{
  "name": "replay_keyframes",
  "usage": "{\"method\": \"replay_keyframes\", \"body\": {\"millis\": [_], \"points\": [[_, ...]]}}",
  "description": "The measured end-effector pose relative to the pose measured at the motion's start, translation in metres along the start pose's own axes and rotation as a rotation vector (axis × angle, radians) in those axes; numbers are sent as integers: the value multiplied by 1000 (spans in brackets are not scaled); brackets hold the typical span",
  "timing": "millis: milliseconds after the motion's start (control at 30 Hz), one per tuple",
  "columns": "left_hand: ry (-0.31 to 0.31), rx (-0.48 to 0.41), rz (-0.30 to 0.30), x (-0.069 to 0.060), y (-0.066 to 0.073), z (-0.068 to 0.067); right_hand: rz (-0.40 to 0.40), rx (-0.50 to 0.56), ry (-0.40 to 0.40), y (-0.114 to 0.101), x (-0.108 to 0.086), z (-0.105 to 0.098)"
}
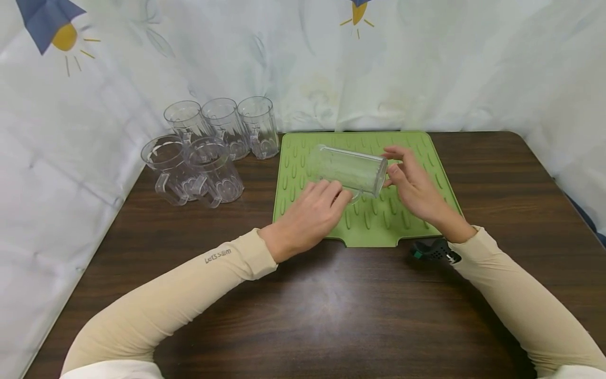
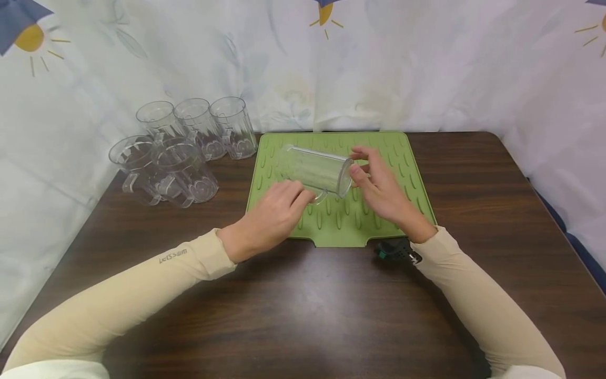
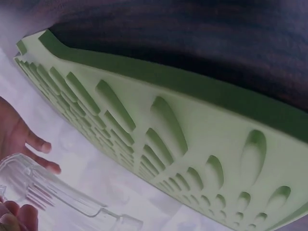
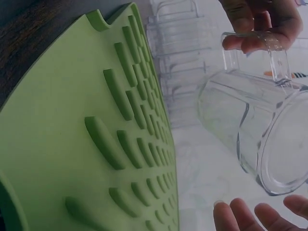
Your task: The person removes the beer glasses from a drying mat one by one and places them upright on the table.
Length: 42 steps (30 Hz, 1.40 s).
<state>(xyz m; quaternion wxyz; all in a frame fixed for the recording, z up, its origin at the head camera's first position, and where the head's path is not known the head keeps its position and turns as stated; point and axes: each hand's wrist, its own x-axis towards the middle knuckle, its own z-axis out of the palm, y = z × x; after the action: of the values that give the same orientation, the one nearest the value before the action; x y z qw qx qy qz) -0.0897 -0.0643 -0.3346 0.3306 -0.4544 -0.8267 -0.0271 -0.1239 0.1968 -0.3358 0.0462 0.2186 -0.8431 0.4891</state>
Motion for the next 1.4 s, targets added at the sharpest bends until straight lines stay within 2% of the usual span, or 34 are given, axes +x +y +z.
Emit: {"method": "replay_keyframes", "body": {"millis": [267, 467, 600, 833, 933, 1133, 1400], "points": [[-34, 46, -13, 1, 6, 2, 30, -23, -20, 0, 1, 6], [-34, 76, -21, 1, 9, 4, 9, -25, -7, 2, 2, 8], [-55, 78, -30, 1, 11, 5, 6, -17, -7, 3, 2, 10], [-62, 104, -45, 2, 13, 5, 111, 39, -36, -3, 2, 15], [-68, 107, -52, 2, 13, 6, 125, 81, -29, -4, 3, 18], [-84, 110, -57, 2, 12, 6, 118, 125, -15, 0, 3, 22], [-88, 118, -48, 1, 12, 5, 70, 147, -18, 3, 2, 23]]}}
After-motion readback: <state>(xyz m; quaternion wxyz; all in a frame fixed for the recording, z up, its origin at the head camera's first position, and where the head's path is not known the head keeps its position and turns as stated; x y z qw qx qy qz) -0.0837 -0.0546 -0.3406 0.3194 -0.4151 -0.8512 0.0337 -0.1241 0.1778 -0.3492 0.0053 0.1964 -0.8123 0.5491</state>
